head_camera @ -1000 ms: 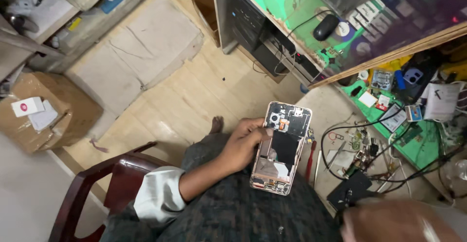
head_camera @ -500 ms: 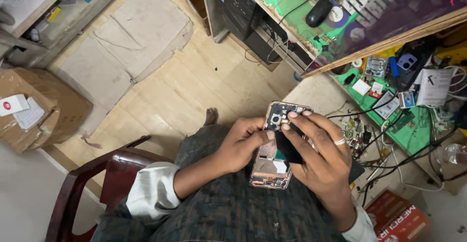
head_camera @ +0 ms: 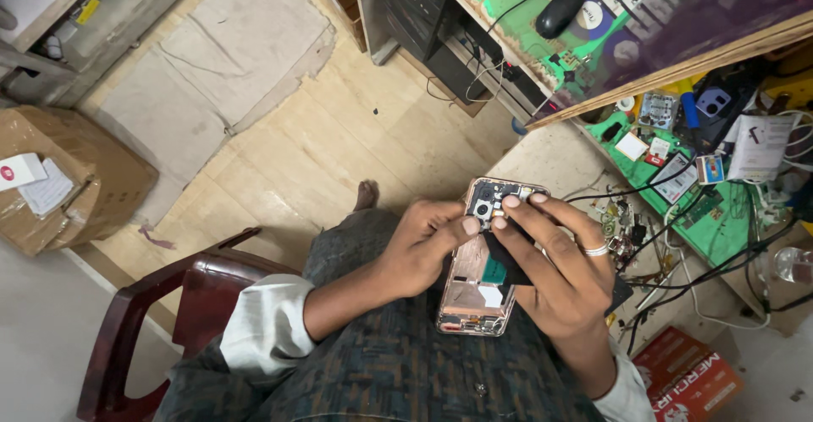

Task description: The person holds a disassembled smartphone and uses a small tool to pry and adjust components inside the frame. They then carry the phone to a cluttered workbench, pick up a small board and a black component, and handle parts at the bench.

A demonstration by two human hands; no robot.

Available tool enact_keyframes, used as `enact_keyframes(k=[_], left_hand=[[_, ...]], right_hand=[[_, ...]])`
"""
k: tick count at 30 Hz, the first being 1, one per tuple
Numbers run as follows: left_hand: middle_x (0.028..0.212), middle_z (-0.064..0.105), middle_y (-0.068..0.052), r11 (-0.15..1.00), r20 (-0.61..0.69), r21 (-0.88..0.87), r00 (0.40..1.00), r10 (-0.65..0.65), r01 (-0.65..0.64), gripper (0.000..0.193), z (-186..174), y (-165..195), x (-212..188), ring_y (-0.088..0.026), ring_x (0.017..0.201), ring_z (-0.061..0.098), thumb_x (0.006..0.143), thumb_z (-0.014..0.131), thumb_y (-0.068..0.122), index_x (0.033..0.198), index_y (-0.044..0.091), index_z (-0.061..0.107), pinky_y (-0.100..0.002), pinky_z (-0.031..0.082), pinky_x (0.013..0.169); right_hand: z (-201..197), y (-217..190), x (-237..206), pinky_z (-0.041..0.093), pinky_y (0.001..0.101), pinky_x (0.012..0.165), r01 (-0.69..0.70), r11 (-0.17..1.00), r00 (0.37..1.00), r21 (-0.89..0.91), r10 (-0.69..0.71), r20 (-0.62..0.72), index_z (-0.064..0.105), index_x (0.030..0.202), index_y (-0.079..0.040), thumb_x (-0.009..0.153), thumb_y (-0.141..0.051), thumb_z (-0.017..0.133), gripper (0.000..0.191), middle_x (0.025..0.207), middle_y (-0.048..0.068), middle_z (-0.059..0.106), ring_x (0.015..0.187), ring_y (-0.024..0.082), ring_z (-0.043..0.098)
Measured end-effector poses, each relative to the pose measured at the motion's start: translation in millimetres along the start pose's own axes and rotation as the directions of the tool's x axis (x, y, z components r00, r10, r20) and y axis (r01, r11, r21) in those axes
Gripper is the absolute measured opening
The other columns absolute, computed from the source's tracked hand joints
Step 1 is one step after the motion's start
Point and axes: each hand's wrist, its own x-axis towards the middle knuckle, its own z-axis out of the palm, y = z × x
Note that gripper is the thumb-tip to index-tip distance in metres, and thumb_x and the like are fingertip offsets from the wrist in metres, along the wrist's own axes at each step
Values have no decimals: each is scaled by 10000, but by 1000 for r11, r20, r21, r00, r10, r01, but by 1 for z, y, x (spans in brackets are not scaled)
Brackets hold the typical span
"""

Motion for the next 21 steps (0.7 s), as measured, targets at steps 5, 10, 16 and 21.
enact_keyframes(k=[5, 10, 16, 21], left_hand=[[735, 644, -9, 999, -6, 36, 1000, 30, -29, 303, 0, 5, -1, -36, 697, 545, 1048, 564, 201, 899, -50, 643, -262, 459, 607], [718, 642, -19, 997, 16, 38, 997, 70, -70, 335, -1, 13, 0, -40, 680, 546, 1057, 574, 231, 874, -42, 640, -268, 459, 599], [624, 597, -8, 985, 20, 121, 992, 126, -127, 350, 0, 18, 1, -22, 579, 506, 1054, 626, 208, 795, -27, 639, -264, 385, 519], [611, 556, 7, 981, 13, 146, 992, 129, -129, 332, -1, 17, 0, -17, 582, 470, 1060, 625, 204, 821, -25, 645, -271, 363, 514]], right_hand=[[1, -3, -1, 566, 417, 981, -15, 1000, 1000, -18, 15, -13, 771, 1080, 4, 749, -129, 762, 357, 1174, 127, 723, 1125, 352, 655], [2, -5, -1, 574, 406, 976, -23, 999, 999, -32, 23, -26, 775, 1077, -6, 782, -125, 800, 319, 1168, 119, 730, 1126, 342, 661], [2, -7, 1, 579, 409, 973, -5, 1000, 999, -16, 4, -40, 778, 1074, -11, 783, -110, 809, 310, 1161, 128, 729, 1116, 341, 660], [4, -8, 1, 574, 402, 963, -9, 1000, 998, -14, 8, -63, 776, 1049, -15, 779, -77, 861, 290, 1133, 127, 739, 1095, 325, 666]])
